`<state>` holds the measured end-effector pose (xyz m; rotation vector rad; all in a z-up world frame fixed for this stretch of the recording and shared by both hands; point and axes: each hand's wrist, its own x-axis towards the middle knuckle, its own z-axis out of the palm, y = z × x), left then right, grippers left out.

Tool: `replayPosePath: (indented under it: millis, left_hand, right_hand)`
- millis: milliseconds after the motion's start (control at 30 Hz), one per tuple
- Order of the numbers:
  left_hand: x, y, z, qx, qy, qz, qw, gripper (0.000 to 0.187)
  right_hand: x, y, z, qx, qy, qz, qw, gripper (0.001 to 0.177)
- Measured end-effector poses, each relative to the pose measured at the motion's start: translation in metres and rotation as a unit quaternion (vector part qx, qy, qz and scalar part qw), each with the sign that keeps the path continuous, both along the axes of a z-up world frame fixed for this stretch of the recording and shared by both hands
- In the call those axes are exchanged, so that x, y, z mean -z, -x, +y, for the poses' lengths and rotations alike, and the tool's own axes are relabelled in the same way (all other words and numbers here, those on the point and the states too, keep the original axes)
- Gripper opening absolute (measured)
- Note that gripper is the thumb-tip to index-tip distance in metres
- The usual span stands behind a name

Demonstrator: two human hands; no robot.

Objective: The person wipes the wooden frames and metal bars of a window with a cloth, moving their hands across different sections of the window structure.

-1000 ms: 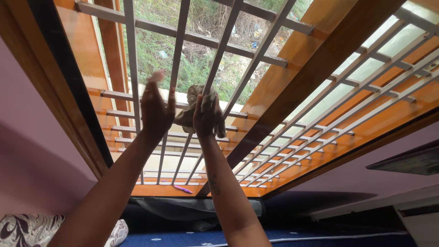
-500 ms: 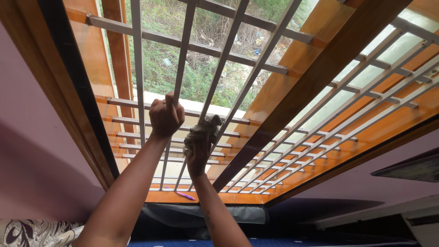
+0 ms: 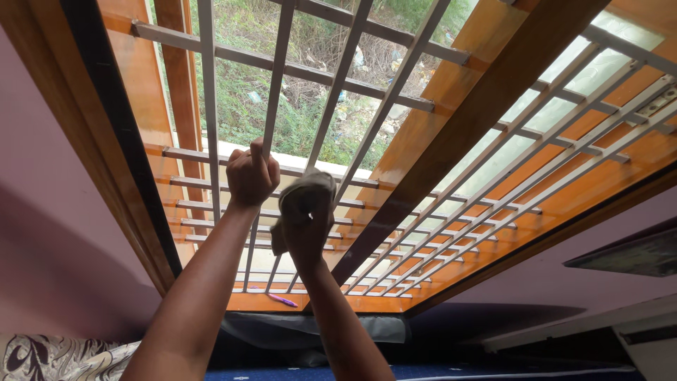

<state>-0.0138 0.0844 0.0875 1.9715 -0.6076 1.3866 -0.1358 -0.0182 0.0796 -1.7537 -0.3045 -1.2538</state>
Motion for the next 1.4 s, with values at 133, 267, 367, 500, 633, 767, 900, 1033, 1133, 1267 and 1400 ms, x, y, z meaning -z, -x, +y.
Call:
replayPosePath:
  millis: [133,267,367,500,633,767,900,1033,1133,1267,1400]
  left_hand:
    - [0.025,-0.019,0.000,0.011,-0.002,0.007,1.000,0.028]
    - [0.053,-0.046,0.004,0.045,0.001,0.031,0.999,0.027]
    - [0.062,-0.049,0.001,0.105,0.040,0.038,0.993,0.037]
    - [0.050,-0.042,0.003,0.123,0.034,0.025,0.991,0.045]
    - [0.034,-0.028,0.001,0.064,-0.001,0.039,0.997,0.042]
    - [0.024,-0.025,0.003,0.015,-0.035,0.027,0.999,0.046]
    - [0.022,-0.021,0.003,-0.020,-0.042,0.011,0.999,0.038]
    - [0.021,-0.015,0.003,-0.007,-0.035,0.012,0.999,0.035]
    - [0.022,-0.017,0.002,-0.020,-0.038,0.016,0.999,0.032]
    - [0.018,-0.015,0.001,-0.009,-0.028,0.018,0.999,0.020]
    - [0.004,-0.004,0.001,-0.006,-0.014,-0.041,0.999,0.026]
  right_hand:
    - [-0.043,-0.033,0.014,0.124,0.098,-0.016,0.987,0.045]
    - [-0.036,-0.068,0.045,0.031,0.150,0.065,0.986,0.057]
    - [-0.022,-0.083,0.029,0.026,0.187,0.157,0.969,0.042]
    - [-0.002,-0.094,0.024,0.024,0.157,0.123,0.979,0.047]
    - [0.009,-0.094,0.027,0.019,0.096,0.035,0.995,0.023]
    - [0.016,-0.082,0.028,0.016,-0.003,-0.018,1.000,0.018]
    - [0.037,-0.064,0.025,-0.024,-0.046,-0.028,0.998,0.012]
    - [0.044,-0.054,0.012,-0.009,-0.052,0.042,0.998,0.010]
    - [0.036,-0.047,0.002,-0.039,-0.063,0.054,0.996,0.013]
    - [0.024,-0.036,-0.016,-0.077,-0.154,0.100,0.980,0.027]
    - [-0.010,-0.006,-0.046,0.095,-0.284,0.078,0.951,0.038]
